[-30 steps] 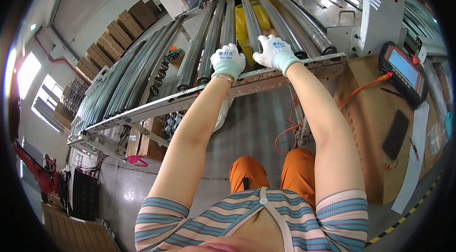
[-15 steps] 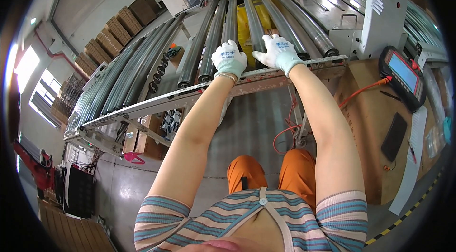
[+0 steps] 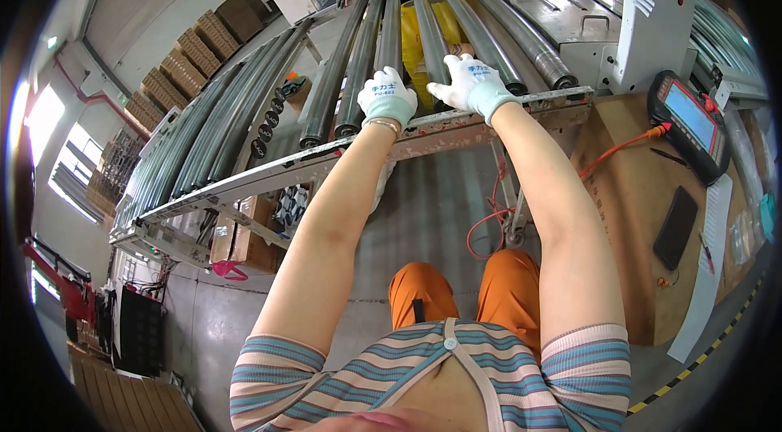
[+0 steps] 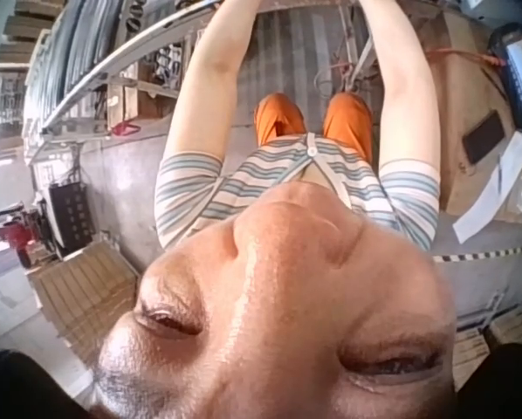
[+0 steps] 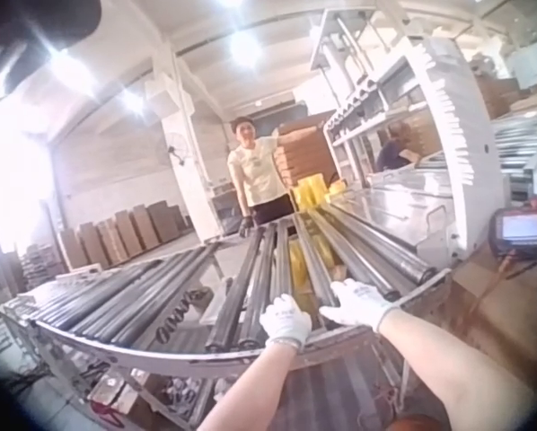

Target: Inspecting and manually testing the rotation of rollers on a conveyor system.

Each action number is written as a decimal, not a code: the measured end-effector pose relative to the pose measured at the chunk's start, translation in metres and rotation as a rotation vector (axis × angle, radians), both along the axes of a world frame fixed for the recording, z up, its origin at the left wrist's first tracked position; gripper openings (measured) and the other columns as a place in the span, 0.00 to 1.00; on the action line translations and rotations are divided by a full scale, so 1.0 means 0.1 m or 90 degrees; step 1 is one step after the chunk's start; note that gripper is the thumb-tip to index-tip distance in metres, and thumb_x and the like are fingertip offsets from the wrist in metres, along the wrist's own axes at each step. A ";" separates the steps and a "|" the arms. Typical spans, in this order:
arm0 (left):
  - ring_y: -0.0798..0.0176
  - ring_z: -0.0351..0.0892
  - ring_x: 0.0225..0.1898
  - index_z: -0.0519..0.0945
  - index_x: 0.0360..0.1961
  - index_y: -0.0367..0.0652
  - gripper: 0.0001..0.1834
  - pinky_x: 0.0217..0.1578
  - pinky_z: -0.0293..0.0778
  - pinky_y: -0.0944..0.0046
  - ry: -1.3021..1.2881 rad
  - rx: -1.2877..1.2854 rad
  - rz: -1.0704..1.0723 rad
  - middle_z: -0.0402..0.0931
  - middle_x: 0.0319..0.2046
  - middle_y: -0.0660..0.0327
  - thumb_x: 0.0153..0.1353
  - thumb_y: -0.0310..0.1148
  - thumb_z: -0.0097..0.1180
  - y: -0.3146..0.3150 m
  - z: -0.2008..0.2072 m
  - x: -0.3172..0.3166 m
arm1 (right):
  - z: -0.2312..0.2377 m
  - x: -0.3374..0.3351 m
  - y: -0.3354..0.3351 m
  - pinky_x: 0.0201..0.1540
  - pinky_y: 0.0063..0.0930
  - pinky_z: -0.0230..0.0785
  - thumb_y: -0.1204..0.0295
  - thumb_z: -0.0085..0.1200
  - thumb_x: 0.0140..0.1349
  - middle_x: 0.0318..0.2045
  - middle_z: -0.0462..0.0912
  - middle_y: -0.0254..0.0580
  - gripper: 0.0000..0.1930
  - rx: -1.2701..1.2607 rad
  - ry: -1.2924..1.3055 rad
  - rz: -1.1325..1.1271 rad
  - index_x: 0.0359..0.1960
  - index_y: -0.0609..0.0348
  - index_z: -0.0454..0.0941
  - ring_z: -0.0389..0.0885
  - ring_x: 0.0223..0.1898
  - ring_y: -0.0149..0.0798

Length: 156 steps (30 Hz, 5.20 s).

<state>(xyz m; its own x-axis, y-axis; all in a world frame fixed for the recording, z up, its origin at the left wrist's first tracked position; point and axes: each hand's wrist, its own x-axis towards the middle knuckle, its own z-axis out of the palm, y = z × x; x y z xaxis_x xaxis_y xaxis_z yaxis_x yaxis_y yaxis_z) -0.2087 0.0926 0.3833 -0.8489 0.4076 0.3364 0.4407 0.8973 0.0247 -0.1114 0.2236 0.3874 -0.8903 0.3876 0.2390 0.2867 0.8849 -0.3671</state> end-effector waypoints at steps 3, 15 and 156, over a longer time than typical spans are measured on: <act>0.53 0.76 0.53 0.72 0.53 0.39 0.28 0.50 0.74 0.53 -0.014 -0.004 0.003 0.75 0.50 0.53 0.56 0.46 0.57 0.00 0.02 0.01 | 0.01 0.00 0.00 0.61 0.48 0.64 0.43 0.50 0.60 0.64 0.65 0.52 0.36 0.002 -0.031 -0.004 0.63 0.53 0.63 0.71 0.61 0.52; 0.53 0.76 0.54 0.73 0.53 0.40 0.27 0.50 0.74 0.53 -0.004 -0.004 0.005 0.76 0.50 0.54 0.56 0.46 0.57 -0.01 0.02 0.04 | 0.06 0.04 -0.03 0.62 0.47 0.63 0.42 0.50 0.59 0.62 0.68 0.52 0.37 -0.020 -0.040 -0.005 0.62 0.55 0.65 0.71 0.60 0.54; 0.55 0.83 0.45 0.71 0.51 0.38 0.26 0.41 0.78 0.58 -0.091 0.124 0.094 0.81 0.42 0.54 0.53 0.38 0.63 0.01 -0.02 -0.04 | 0.19 0.85 0.00 0.53 0.43 0.67 0.64 0.59 0.56 0.45 0.80 0.46 0.17 0.321 0.637 -0.068 0.45 0.57 0.80 0.78 0.45 0.50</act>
<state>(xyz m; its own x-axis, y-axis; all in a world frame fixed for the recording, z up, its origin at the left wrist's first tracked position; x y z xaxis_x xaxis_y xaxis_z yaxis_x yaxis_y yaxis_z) -0.2127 0.0931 0.3815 -0.9387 0.2156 0.2690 0.2855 0.9236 0.2560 -0.0264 0.2234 0.4060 -0.1784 0.1082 0.9780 0.1474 0.9857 -0.0822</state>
